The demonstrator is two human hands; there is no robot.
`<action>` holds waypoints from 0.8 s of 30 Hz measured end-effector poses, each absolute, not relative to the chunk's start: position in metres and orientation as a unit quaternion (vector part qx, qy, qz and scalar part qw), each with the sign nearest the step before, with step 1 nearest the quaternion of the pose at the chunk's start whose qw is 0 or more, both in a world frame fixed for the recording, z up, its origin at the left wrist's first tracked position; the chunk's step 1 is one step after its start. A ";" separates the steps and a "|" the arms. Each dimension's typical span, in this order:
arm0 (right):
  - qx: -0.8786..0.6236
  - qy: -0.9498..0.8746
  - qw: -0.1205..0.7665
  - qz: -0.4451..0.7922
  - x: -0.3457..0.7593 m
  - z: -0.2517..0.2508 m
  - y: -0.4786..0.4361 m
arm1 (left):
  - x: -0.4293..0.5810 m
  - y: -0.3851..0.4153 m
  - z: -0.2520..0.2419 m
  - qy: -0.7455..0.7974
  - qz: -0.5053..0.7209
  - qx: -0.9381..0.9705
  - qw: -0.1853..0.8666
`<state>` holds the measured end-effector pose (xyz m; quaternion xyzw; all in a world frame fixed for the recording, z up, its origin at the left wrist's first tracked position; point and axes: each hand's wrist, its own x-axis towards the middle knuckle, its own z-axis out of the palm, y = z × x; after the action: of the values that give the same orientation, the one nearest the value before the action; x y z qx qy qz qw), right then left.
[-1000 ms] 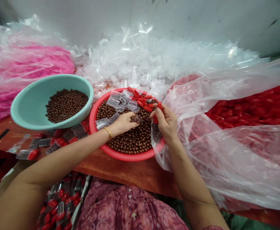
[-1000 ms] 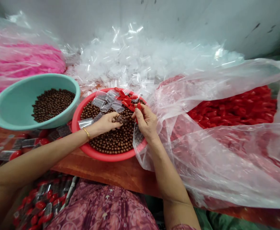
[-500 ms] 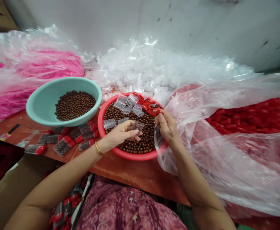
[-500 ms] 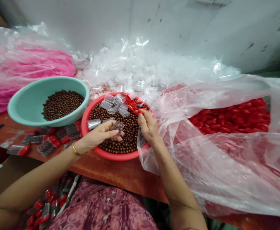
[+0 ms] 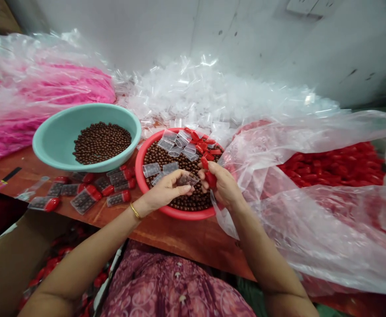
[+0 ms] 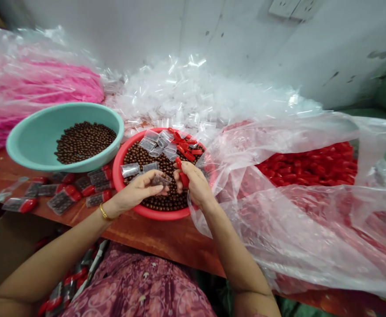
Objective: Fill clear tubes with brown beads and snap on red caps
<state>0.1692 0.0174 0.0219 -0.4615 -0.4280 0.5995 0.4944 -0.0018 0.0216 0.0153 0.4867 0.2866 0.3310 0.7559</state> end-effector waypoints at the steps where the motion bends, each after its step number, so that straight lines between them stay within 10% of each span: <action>1: -0.460 -0.425 0.504 0.594 0.169 0.022 0.020 | -0.002 0.021 0.015 0.290 0.319 0.495 0.754; 24: -0.439 -0.393 0.475 0.654 0.126 0.025 0.022 | -0.001 0.021 0.011 0.317 0.254 0.654 0.638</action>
<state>0.1264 0.0224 0.0246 -0.4387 -0.3926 0.6539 0.4752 -0.0010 0.0209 0.0110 0.6541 0.3170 0.2538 0.6382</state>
